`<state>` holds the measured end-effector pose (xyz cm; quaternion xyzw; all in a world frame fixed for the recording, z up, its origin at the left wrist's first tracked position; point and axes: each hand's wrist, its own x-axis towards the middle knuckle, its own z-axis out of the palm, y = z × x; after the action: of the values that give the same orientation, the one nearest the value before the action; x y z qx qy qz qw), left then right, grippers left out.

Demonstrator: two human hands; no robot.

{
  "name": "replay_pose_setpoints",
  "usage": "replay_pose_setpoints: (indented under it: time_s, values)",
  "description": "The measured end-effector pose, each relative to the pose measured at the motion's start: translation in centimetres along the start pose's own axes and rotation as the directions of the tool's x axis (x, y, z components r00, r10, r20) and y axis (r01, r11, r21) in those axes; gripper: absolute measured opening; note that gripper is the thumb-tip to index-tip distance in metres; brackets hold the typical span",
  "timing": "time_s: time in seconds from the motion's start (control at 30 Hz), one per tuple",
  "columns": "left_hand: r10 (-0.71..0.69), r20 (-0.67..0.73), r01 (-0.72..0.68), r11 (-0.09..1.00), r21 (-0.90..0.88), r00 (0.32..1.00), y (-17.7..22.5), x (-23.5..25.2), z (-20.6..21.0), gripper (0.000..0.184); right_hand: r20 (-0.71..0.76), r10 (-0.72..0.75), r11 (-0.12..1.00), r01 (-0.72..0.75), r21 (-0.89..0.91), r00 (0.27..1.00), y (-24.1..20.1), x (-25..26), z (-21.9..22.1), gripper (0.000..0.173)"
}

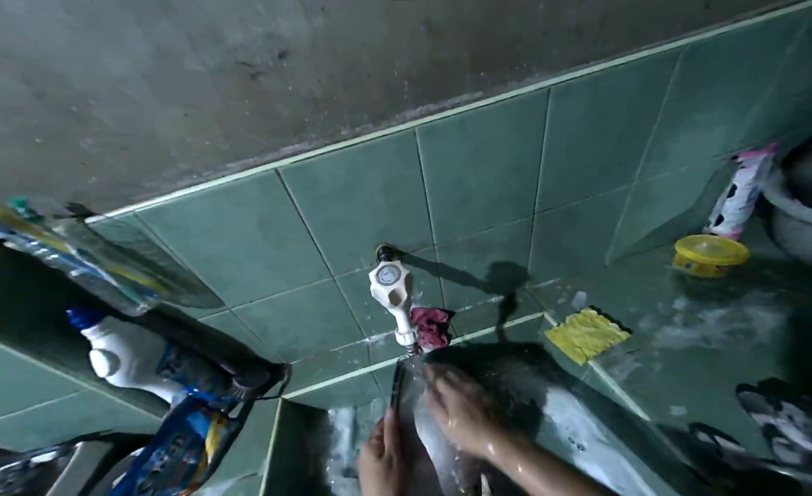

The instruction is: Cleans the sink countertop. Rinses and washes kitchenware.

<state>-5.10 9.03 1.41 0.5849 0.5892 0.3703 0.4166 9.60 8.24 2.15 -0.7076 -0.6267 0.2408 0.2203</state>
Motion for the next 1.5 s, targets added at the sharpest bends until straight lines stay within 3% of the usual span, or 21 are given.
replay_pose_setpoints:
  time_s: [0.07,0.1,0.17,0.23,0.33,0.4,0.47,0.53,0.6,0.67,0.77,0.83,0.97,1.0,1.07,1.17,1.23,1.3,1.33,1.43,1.5]
  values:
    - [-0.006,0.016,0.006,0.999,0.045,1.0,0.3,-0.2,0.6,0.046,0.145,0.207,0.978,-0.209,-0.002,0.968,-0.9,1.3,-2.1,0.061]
    - [-0.005,0.034,0.003,0.999,0.048,0.999,0.5,0.0,1.0,0.046,0.122,0.171,0.985,-0.169,-0.031,0.978,-1.4,1.2,-1.9,0.061]
    - [0.054,0.115,-0.061,0.996,0.061,0.992,0.0,1.0,1.5,0.046,-0.002,-0.058,0.996,0.057,-0.072,0.998,-1.3,0.5,-0.4,0.057]
    - [0.144,0.266,-0.178,0.978,0.108,0.953,-0.9,2.8,0.9,0.042,0.028,-0.178,0.984,0.179,-0.019,0.984,0.1,1.0,-0.9,0.059]
    - [0.265,0.423,-0.373,0.907,0.196,0.866,-0.7,5.4,-0.9,0.041,0.166,-0.134,0.978,0.103,0.184,0.977,3.6,1.8,-3.7,0.046]
    - [0.252,0.448,-0.423,0.841,0.337,0.857,1.0,6.5,-1.3,0.045,0.163,-0.117,0.925,0.047,0.378,0.98,5.6,1.6,-3.1,0.04]
    - [0.112,0.407,-0.331,0.786,0.522,0.907,4.0,6.7,-0.1,0.043,-0.008,0.007,0.849,-0.001,0.528,1.0,5.6,0.5,-1.0,0.04]
    - [-0.003,0.332,-0.229,0.719,0.657,0.943,5.9,5.4,2.7,0.039,-0.181,0.177,0.831,-0.049,0.554,0.967,4.1,-0.7,1.0,0.037]
    - [0.046,0.375,-0.32,0.623,0.714,0.926,5.6,2.8,5.3,0.043,-0.213,0.305,0.786,-0.119,0.607,0.928,2.6,-1.8,1.5,0.024]
    - [0.117,0.381,-0.37,0.604,0.706,0.917,4.5,1.9,5.8,0.053,-0.345,0.344,0.737,-0.023,0.676,0.873,2.9,-2.1,2.9,0.024]
    - [-0.174,0.334,-0.152,0.638,0.755,0.927,5.0,5.4,3.2,0.061,-0.458,0.332,0.72,0.092,0.688,0.825,3.8,-2.1,3.2,0.032]
    - [-0.236,0.323,-0.1,0.647,0.756,0.917,5.8,5.4,3.0,0.06,-0.438,0.325,0.72,0.081,0.689,0.838,3.6,-2.1,2.9,0.033]
    - [0.107,0.368,-0.367,0.524,0.769,0.924,4.5,0.2,5.5,0.071,-0.389,0.334,0.738,0.019,0.674,0.859,4.1,-2.1,2.6,0.037]
    - [0.096,0.358,-0.346,0.573,0.743,0.929,4.1,0.6,5.3,0.07,-0.397,0.327,0.759,0.011,0.651,0.858,4.4,-2.1,2.5,0.037]
    - [-0.08,0.376,-0.223,0.684,0.695,0.923,3.5,3.6,3.5,0.057,-0.446,0.287,0.819,0.025,0.574,0.847,4.4,-2.2,2.3,0.038]
    - [-0.155,0.336,-0.13,0.712,0.69,0.929,3.9,5.0,2.8,0.051,-0.448,0.266,0.845,0.017,0.534,0.853,3.0,-2.3,2.6,0.038]
    - [0.015,0.266,-0.212,0.648,0.732,0.964,4.0,2.1,4.5,0.06,-0.423,0.31,0.806,0.0,0.592,0.851,2.5,-2.1,2.8,0.036]
    - [0.238,0.258,-0.35,0.567,0.746,0.936,3.0,0.2,5.6,0.066,-0.419,0.329,0.753,0.033,0.657,0.846,3.0,-1.9,3.2,0.033]
    - [0.224,0.258,-0.342,0.577,0.742,0.94,2.8,0.6,5.3,0.065,-0.431,0.328,0.738,0.057,0.672,0.841,3.4,-1.9,3.6,0.032]
    - [-0.186,0.302,-0.136,0.599,0.789,0.935,4.4,4.4,3.0,0.052,-0.497,0.309,0.744,0.119,0.657,0.811,4.0,-2.4,4.3,0.032]
    - [-0.235,0.276,-0.085,0.597,0.797,0.932,4.8,3.9,3.5,0.053,-0.498,0.321,0.757,0.098,0.645,0.806,3.8,-2.8,4.8,0.033]
